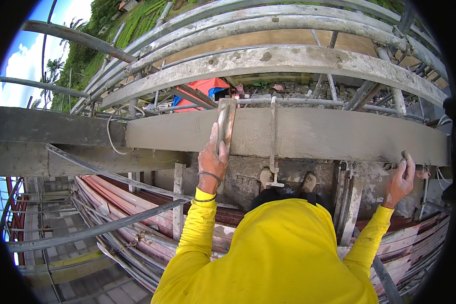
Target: The person smooths a freshly poured concrete beam using a trowel, then mixes additional cement on a board with a trowel and a bucket of water. The person walks along the scaffolding to reach the work area.
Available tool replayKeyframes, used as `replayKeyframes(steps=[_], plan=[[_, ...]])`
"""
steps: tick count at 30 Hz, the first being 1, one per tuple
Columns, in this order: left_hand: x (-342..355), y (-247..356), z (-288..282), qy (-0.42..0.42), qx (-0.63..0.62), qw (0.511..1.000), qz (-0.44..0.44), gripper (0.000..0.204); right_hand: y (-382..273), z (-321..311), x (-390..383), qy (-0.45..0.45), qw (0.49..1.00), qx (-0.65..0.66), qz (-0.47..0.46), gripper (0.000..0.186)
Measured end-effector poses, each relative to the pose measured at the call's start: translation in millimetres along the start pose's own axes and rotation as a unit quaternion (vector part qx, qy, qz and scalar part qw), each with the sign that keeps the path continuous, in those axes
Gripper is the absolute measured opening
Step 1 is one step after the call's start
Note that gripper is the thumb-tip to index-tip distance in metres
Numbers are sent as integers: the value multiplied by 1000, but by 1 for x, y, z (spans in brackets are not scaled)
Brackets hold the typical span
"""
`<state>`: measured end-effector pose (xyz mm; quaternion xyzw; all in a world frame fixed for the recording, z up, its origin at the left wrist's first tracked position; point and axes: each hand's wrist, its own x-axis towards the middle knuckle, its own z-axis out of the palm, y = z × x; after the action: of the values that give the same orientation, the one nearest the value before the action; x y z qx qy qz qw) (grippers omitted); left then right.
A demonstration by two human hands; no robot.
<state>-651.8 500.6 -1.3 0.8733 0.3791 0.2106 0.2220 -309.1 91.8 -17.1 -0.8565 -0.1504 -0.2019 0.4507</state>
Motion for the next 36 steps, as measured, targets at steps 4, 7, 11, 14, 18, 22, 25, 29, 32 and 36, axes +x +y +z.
replayKeyframes(steps=[4,7,11,14,18,22,25,29,32,36], plan=[[21,-113,-60,57,87,990,-94,58,12,-10,-11,1,998,-54,19,28],[36,-208,-113,98,108,971,-191,59,14,-17,-12,-3,997,-68,27,30],[48,-252,-135,103,-127,949,-270,59,14,-17,-13,5,997,-54,61,30],[38,-212,-112,97,-181,946,-252,58,11,-12,-10,1,997,-64,44,30],[17,-117,-65,23,-96,976,-195,57,12,2,-8,-19,997,-67,33,30],[-8,-50,-22,32,-81,996,29,52,13,15,-4,-43,998,-38,19,30],[-6,-41,-43,17,-142,990,-13,47,14,17,7,-52,997,-48,-7,30],[5,-121,-123,59,-108,985,-123,38,22,17,20,-55,997,-50,-31,35],[9,-219,-176,143,-18,976,-161,32,13,22,27,-69,995,-63,-35,35],[24,-325,-229,185,39,961,-202,36,0,42,22,-86,992,-65,-60,35]])
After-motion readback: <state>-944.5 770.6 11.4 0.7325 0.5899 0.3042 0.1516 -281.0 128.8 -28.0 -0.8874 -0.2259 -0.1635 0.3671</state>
